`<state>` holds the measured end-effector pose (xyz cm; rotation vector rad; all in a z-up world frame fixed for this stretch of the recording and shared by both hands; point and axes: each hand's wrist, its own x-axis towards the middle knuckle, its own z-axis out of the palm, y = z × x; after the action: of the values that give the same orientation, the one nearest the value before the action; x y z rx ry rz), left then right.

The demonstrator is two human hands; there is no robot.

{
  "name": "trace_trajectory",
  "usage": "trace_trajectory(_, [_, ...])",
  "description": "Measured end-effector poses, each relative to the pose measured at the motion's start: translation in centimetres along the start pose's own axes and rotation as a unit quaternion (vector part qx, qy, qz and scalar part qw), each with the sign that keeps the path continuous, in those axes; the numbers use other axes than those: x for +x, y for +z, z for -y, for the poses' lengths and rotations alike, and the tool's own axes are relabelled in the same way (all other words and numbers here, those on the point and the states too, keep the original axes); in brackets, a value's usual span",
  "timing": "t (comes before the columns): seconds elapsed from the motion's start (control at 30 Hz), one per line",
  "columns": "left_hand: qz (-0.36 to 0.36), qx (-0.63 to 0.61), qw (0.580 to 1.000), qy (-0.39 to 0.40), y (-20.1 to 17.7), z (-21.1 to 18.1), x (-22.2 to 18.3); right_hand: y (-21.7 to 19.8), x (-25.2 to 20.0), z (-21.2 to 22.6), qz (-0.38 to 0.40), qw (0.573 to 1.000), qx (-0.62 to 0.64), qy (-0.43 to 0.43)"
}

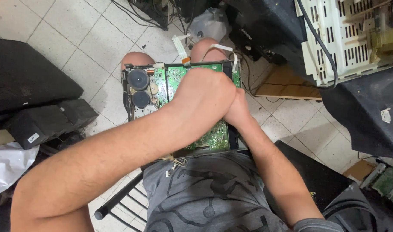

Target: Using a screwdriver to remove screws and prying apart the components of a circuit board assembly.

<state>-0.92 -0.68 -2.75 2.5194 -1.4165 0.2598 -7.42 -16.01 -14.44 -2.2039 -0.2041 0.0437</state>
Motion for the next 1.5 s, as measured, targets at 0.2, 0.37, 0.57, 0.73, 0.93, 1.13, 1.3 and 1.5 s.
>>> trace_trajectory(0.2, [0.034,-0.013,0.999,0.035,-1.7,-0.9,0.1,0.0,-0.2,0.0,0.005,1.000,-0.003,0.007])
trace_trajectory(0.37, [0.018,0.005,1.000,0.014,0.1,-0.4,0.4,-0.1,0.1,0.2,0.012,1.000,-0.004,0.002])
trace_trajectory(0.57, [0.041,-0.011,0.999,-0.014,-0.1,-0.3,-0.2,-0.1,-0.1,0.2,0.015,1.000,-0.008,0.008])
trace_trajectory(0.73, [0.034,-0.028,0.999,-0.007,0.3,-0.6,-0.4,-0.7,0.1,0.8,0.012,1.000,-0.024,0.002])
trace_trajectory(0.93, [-0.015,-0.095,0.995,-0.007,-0.7,0.8,-1.5,-1.6,0.0,1.6,0.012,0.999,-0.034,-0.015])
trace_trajectory(1.13, [0.027,-0.187,0.975,-0.115,-12.8,2.1,-5.9,-8.6,2.6,4.3,-0.017,1.000,-0.003,-0.011])
trace_trajectory(1.3, [-0.067,-0.424,0.840,-0.331,-13.2,0.5,-12.1,-12.4,10.3,3.3,-0.181,0.934,-0.265,-0.160])
trace_trajectory(1.5, [-0.020,-0.442,0.816,-0.372,-8.9,-1.6,-17.4,-13.8,21.5,-4.2,-0.221,0.805,-0.523,-0.170])
